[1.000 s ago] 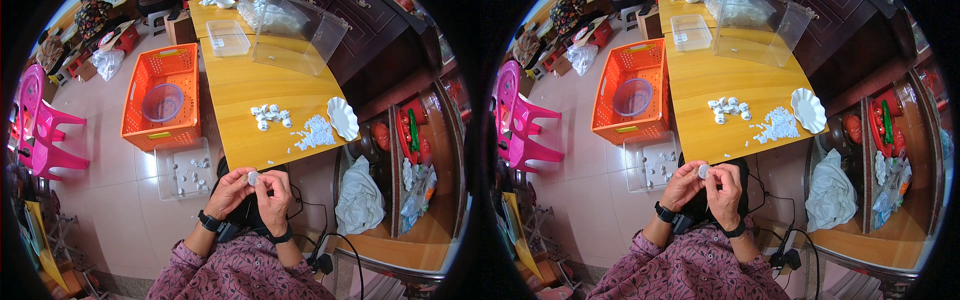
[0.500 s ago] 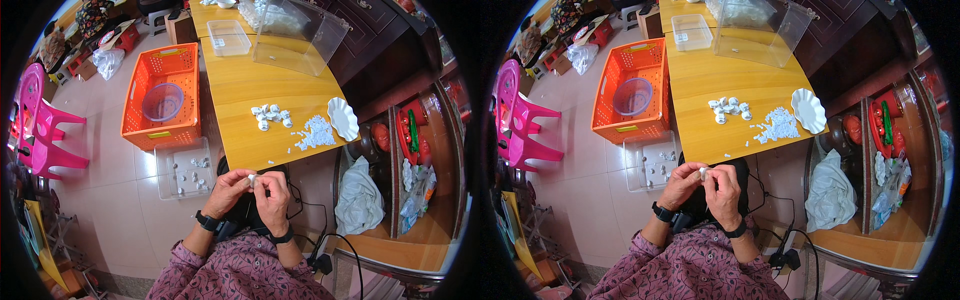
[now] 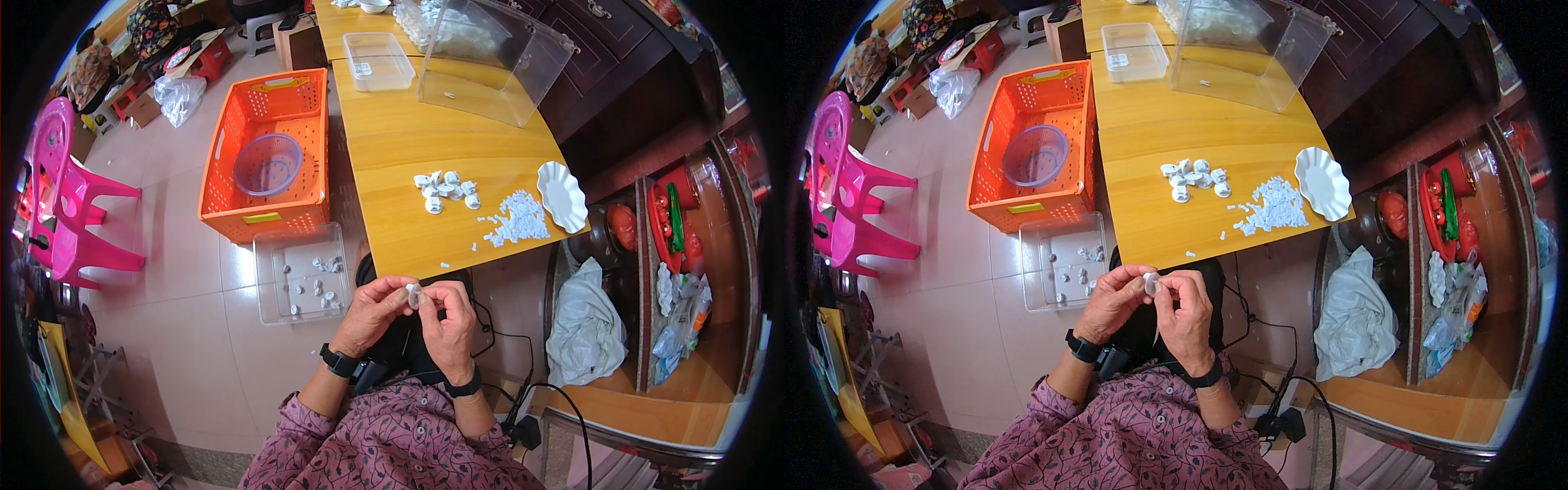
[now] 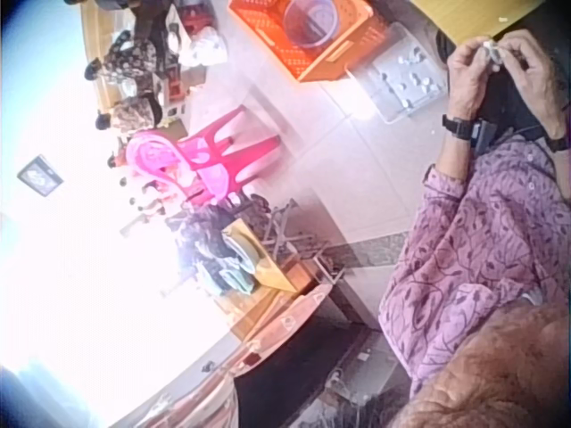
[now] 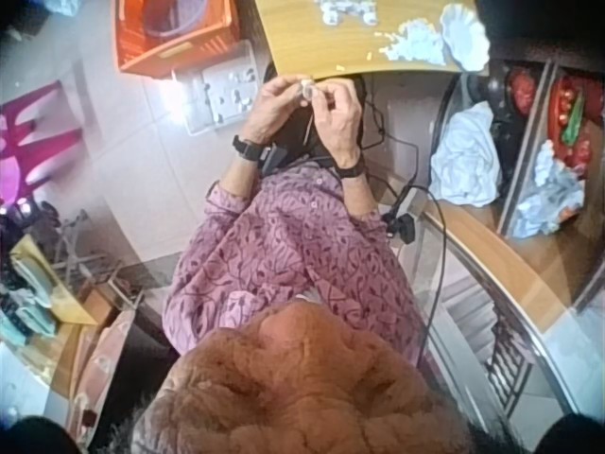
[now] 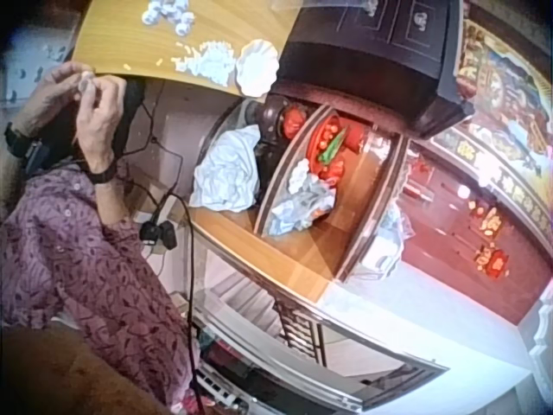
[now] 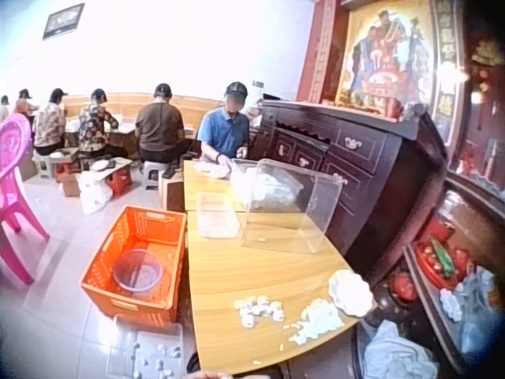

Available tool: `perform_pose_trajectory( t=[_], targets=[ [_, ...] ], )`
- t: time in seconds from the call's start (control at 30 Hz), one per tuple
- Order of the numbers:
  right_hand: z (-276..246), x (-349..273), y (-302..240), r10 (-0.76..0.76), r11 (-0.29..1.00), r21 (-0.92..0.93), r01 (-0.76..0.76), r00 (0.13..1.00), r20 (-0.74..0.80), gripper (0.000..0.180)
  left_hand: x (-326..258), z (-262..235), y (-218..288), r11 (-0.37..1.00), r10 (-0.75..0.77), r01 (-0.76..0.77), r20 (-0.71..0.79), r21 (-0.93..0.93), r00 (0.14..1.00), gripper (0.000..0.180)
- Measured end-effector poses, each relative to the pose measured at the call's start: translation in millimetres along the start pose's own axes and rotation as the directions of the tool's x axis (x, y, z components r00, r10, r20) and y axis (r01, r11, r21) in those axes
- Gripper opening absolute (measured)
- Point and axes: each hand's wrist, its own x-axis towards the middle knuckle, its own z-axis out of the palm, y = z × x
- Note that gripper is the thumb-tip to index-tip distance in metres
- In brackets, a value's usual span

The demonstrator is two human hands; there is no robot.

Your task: Assembling small white plastic components by hand.

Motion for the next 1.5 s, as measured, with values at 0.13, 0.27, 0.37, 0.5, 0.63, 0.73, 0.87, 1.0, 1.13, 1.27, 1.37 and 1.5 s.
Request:
perform_pose_trajectory(
  t=[0.13,0.27,0.37,0.5,0.63,0.73,0.87,1.0,1.13,1.27,1.37,1.5],
  targets=[
    [3,-1,3,-0.020,1.000,-0.015,0.019,1.000,-0.003,0.010,-1,-1,-1,1.000,-0.002,0.002,0.011,0.013,1.000,0.025],
    [5,-2,4,-0.041,0.997,-0.060,0.041,0.999,0.002,0.010,-1,0,-1,1.000,0.006,-0.007,0.013,0.016,1.000,0.025],
    [5,-3,5,-0.060,0.995,-0.085,0.061,0.998,0.015,0.008,-1,-1,-1,0.999,-0.003,0.002,0.014,0.054,1.000,0.025],
    [2,0,0,-0.028,1.000,0.008,0.027,0.999,0.028,0.004,-1,-3,-1,1.000,-0.008,0.007,0.013,0.019,1.000,0.025],
    [2,-1,5,0.016,0.997,0.073,-0.017,1.000,0.010,0.004,-1,-1,1,1.000,-0.016,0.016,0.017,-0.024,1.000,0.026],
    [3,-2,5,0.045,0.997,0.070,-0.044,0.999,-0.007,0.006,-1,-2,0,1.000,-0.027,0.028,0.011,-0.013,1.000,0.026],
    [5,-5,7,0.077,0.993,0.091,-0.078,0.997,0.010,0.007,-3,-2,1,0.999,-0.031,0.032,-0.005,0.020,0.999,0.024],
    [5,-4,10,0.100,0.991,0.083,-0.101,0.995,0.006,0.007,-5,-2,9,0.997,-0.001,0.004,-0.040,0.078,0.999,0.025],
    [0,-1,22,0.115,0.988,-0.096,-0.122,0.991,-0.073,0.009,-6,-23,19,0.997,0.073,-0.071,-0.121,0.027,0.990,0.025],
    [-3,4,47,-0.062,0.952,-0.304,0.024,0.991,-0.117,0.015,-4,-45,29,0.991,0.105,-0.128,-0.340,-0.045,0.935,0.021],
    [-2,8,48,-0.104,0.893,-0.447,0.055,0.991,-0.086,0.024,-6,-77,26,0.984,0.115,-0.166,-0.474,-0.067,0.873,0.017],
    [1,11,50,-0.123,0.817,-0.571,0.075,0.991,-0.047,0.027,-7,-106,22,0.969,0.165,-0.243,-0.593,-0.054,0.789,0.019]
  ],
)
